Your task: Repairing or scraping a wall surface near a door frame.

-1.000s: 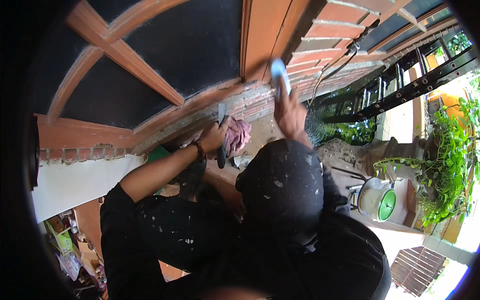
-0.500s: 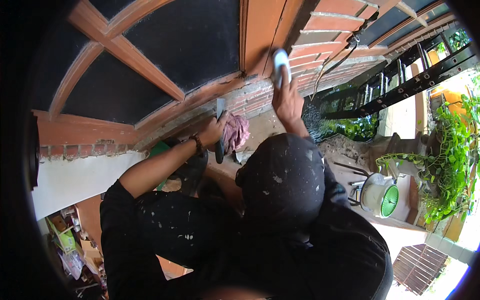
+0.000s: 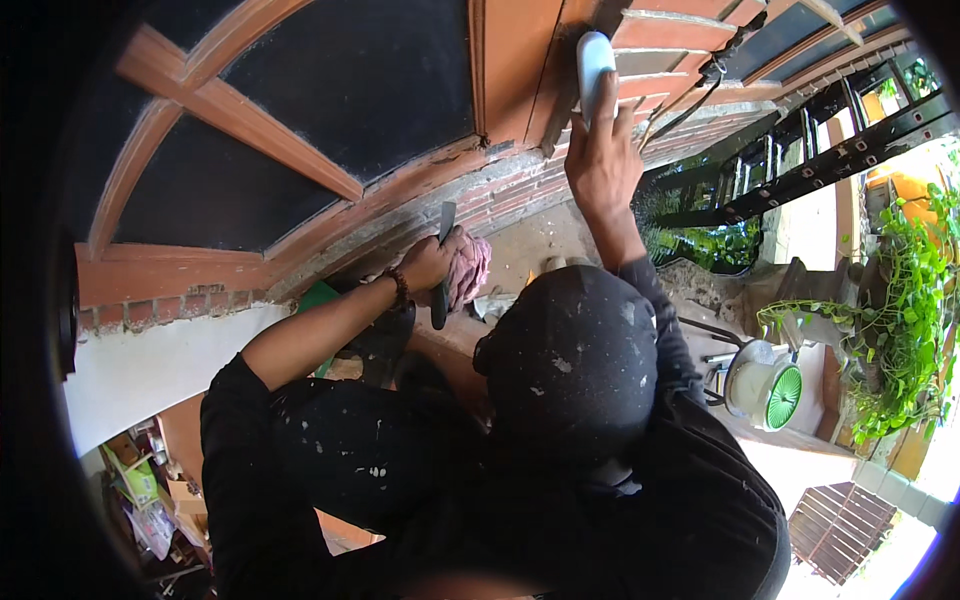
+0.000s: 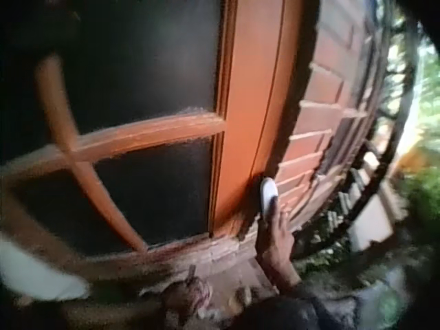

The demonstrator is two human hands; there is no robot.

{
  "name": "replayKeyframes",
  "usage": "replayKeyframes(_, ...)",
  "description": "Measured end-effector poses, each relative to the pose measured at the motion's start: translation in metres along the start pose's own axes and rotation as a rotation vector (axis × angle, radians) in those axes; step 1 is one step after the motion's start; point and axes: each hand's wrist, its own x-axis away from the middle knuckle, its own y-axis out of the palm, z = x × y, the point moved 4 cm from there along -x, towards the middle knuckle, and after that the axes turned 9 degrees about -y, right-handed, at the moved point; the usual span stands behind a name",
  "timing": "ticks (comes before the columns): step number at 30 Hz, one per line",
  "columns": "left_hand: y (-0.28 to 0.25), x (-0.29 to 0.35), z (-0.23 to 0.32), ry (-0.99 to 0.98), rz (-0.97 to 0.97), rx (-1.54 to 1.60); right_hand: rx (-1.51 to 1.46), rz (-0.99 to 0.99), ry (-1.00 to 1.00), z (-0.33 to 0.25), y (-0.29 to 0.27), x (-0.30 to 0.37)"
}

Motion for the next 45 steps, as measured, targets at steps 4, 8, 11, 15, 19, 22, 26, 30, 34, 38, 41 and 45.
replayKeyframes(4, -0.008, -0.003, 0.031, -0.056, -0.033, 0.038, 0.176, -0.633, -0.021, 0.039, 0.069, 0.144)
replayKeyframes(8, -0.006, -0.003, 0.011, -0.196, -0.013, -0.131, -0.232, -0.764, 0.331, 0.024, 0.071, 0.214)
replayKeyframes(11, -0.017, 0.012, -0.021, -0.25, 0.13, 0.051, -0.309, -0.638, 0.137, -0.022, 0.05, 0.18)
replayKeyframes(15, -0.022, 0.003, 0.009, -0.26, -0.048, -0.016, -0.198, -0.625, 0.421, -0.003, 0.077, 0.189)
replayKeyframes(19, -0.008, 0.011, -0.012, -0.245, 0.068, -0.018, -0.395, -0.779, -0.114, -0.078, 0.092, 0.196)
replayKeyframes(22, -0.029, 0.032, 0.016, -0.01, 0.179, 0.124, -0.191, -0.98, -0.073, -0.056, 0.095, 0.17)
replayKeyframes(26, -0.039, 0.05, -0.006, -0.031, -0.024, 0.221, -0.14, -0.881, 0.416, -0.018, 0.082, 0.168)
replayKeyframes(30, -0.015, 0.031, 0.029, 0.041, -0.005, 0.3, -0.364, -1.171, -0.157, -0.026, 0.147, 0.272)
replayKeyframes(34, -0.044, 0.054, -0.023, 0.003, 0.096, 0.266, -0.217, -0.94, 0.123, -0.056, 0.122, 0.19)
replayKeyframes(38, -0.019, 0.03, 0.02, 0.118, -0.009, 0.235, 0.03, -0.874, 0.173, 0.004, 0.093, 0.208)
replayKeyframes(41, -0.021, 0.038, 0.004, 0.093, 0.019, 0.214, -0.104, -1.048, -0.274, -0.077, 0.102, 0.182)
replayKeyframes(45, -0.036, 0.042, 0.017, 0.168, 0.013, 0.186, -0.137, -0.714, 0.326, -0.006, 0.082, 0.177)
